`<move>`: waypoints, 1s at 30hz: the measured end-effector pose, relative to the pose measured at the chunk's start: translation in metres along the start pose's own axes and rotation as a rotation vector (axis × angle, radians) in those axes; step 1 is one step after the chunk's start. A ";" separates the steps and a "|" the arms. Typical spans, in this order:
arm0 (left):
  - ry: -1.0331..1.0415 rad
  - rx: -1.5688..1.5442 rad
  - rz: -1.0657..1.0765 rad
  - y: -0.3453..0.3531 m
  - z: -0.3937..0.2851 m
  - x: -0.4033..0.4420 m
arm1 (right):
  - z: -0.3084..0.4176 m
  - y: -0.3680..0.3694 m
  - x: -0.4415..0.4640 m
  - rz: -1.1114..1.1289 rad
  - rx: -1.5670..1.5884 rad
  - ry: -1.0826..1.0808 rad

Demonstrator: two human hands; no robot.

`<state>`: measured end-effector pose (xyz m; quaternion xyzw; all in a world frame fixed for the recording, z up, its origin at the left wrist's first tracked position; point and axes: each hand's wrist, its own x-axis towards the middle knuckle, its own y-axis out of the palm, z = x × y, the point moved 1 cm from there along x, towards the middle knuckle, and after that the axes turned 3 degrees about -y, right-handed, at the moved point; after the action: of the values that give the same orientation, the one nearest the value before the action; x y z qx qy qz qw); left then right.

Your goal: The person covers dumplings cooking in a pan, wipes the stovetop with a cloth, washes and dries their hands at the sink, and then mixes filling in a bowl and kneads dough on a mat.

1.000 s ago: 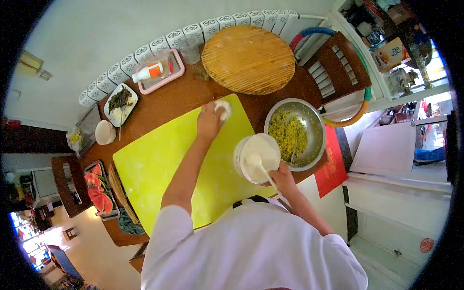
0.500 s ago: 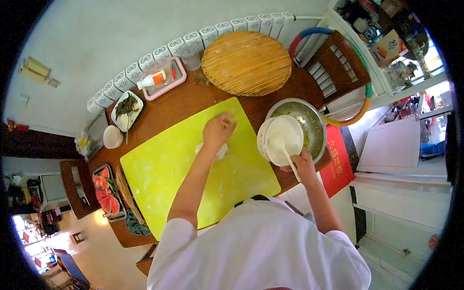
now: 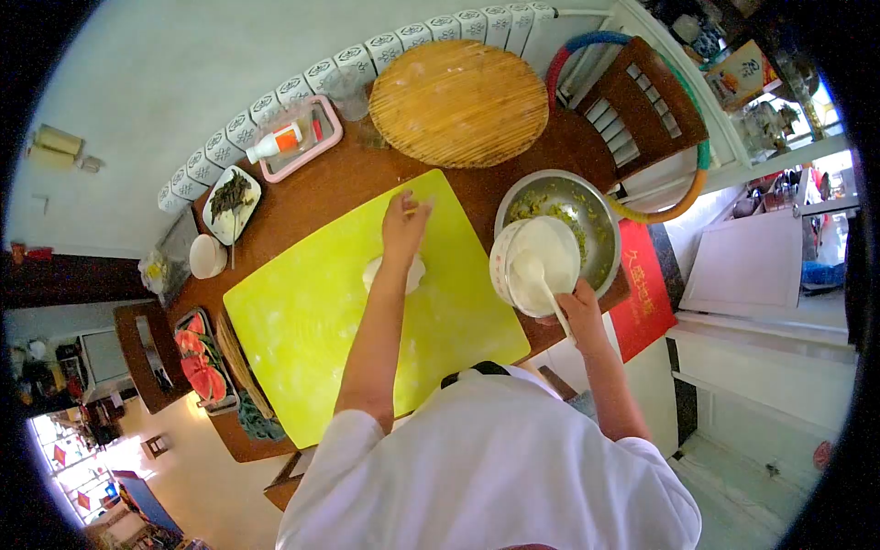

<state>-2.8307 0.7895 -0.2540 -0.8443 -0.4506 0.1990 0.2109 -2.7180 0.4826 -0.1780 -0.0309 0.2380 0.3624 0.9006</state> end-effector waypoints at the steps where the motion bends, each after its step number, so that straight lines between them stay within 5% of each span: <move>1: -0.214 -0.477 0.045 0.010 -0.005 0.018 | 0.002 0.001 0.003 0.017 0.033 -0.070; 7: -0.485 -0.795 0.112 0.027 -0.047 0.077 | 0.029 0.001 0.013 0.027 -0.005 -0.018; 20: -0.248 -1.253 0.244 -0.042 -0.135 0.139 | 0.054 -0.011 0.075 -0.046 -0.094 -0.048; 28: -0.223 -1.423 0.166 -0.073 -0.150 0.128 | 0.096 0.046 0.206 0.310 -0.160 0.001; 30: -0.233 -1.407 0.173 -0.081 -0.146 0.122 | 0.108 0.072 0.229 0.255 -0.217 0.059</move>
<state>-2.7461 0.9072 -0.1072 -0.7861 -0.4230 -0.0339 -0.4494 -2.5794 0.7065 -0.1771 -0.1083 0.2256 0.4963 0.8313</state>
